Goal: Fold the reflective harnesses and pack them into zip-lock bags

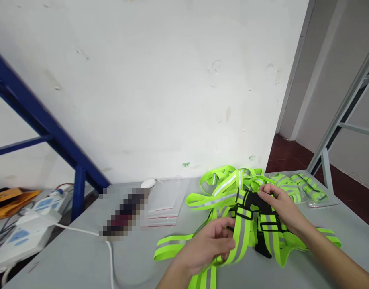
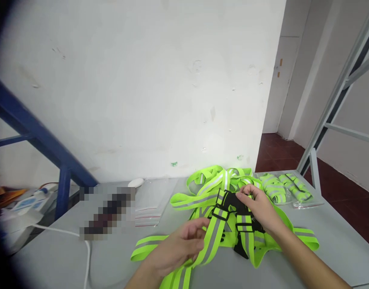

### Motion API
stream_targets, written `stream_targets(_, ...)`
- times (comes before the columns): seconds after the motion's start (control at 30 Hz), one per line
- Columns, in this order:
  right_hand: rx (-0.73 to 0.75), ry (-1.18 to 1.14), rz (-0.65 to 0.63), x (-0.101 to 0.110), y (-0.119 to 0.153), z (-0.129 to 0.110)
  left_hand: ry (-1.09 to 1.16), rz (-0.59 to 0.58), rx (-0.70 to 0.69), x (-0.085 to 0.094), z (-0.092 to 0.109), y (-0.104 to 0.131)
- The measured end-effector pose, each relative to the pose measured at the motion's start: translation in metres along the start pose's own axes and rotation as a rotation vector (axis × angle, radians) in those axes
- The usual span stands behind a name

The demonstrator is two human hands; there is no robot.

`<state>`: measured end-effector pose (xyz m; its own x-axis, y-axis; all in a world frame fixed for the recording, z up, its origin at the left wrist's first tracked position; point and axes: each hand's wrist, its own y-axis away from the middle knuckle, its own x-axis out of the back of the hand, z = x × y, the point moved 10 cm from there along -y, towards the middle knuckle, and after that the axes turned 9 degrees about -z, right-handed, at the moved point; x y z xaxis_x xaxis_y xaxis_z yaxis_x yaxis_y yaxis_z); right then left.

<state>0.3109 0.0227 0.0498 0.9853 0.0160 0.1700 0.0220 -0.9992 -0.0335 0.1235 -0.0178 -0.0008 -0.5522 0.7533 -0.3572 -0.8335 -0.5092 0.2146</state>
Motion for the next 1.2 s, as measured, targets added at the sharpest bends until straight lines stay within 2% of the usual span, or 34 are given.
stream_targets(0.07,-0.001,0.051,0.003,0.001,-0.006,-0.001,0.021,-0.11,0.034,-0.011,-0.004,0.007)
stream_targets(0.1,0.001,0.066,0.009,0.002,-0.009,-0.002,-0.039,-0.168,0.056,-0.019,-0.003,0.011)
stream_targets(0.2,0.036,0.121,0.053,0.008,-0.02,-0.006,-0.367,-0.256,0.03,-0.032,0.01,0.022)
stream_targets(0.27,0.079,0.184,0.094,0.016,-0.029,-0.011,-0.459,-0.265,-0.07,-0.032,0.025,0.03)
stream_targets(0.33,0.094,0.245,0.148,0.03,-0.04,-0.014,-0.362,-0.235,-0.183,-0.019,0.039,0.042)
stream_targets(0.43,0.065,0.279,0.246,0.058,-0.055,-0.014,-0.195,-0.066,-0.289,0.021,0.052,0.063)
stream_targets(0.5,0.048,0.282,0.303,0.076,-0.064,-0.013,-0.176,0.05,-0.323,0.044,0.061,0.076)
stream_targets(0.6,0.023,0.307,0.329,0.091,-0.074,-0.011,-0.213,0.175,-0.447,0.06,0.09,0.09)
stream_targets(0.67,0.009,0.342,0.31,0.091,-0.079,-0.009,-0.209,0.299,-0.624,0.068,0.121,0.1)
stream_targets(0.77,-0.011,0.412,0.251,0.081,-0.086,-0.001,-0.109,0.559,-0.915,0.085,0.162,0.119)
stream_targets(0.87,-0.022,0.483,0.177,0.067,-0.092,0.008,-0.099,0.753,-1.028,0.098,0.184,0.127)
stream_targets(0.93,-0.005,0.535,0.144,0.062,-0.094,0.011,-0.277,0.823,-0.987,0.098,0.196,0.127)
stream_targets(0.97,0.01,0.563,0.132,0.06,-0.094,0.012,-0.424,0.824,-0.899,0.096,0.201,0.121)
stream_targets(1.03,0.045,0.615,0.092,0.056,-0.093,0.013,-0.782,0.732,-0.57,0.09,0.199,0.093)
stream_targets(1.1,0.073,0.656,0.022,0.048,-0.089,0.013,-1.101,0.603,-0.168,0.089,0.179,0.063)
stream_targets(1.13,0.086,0.673,-0.023,0.042,-0.087,0.012,-1.215,0.583,-0.022,0.092,0.171,0.052)
stream_targets(1.2,0.124,0.701,-0.11,0.028,-0.08,0.006,-1.349,0.614,0.101,0.093,0.167,0.032)
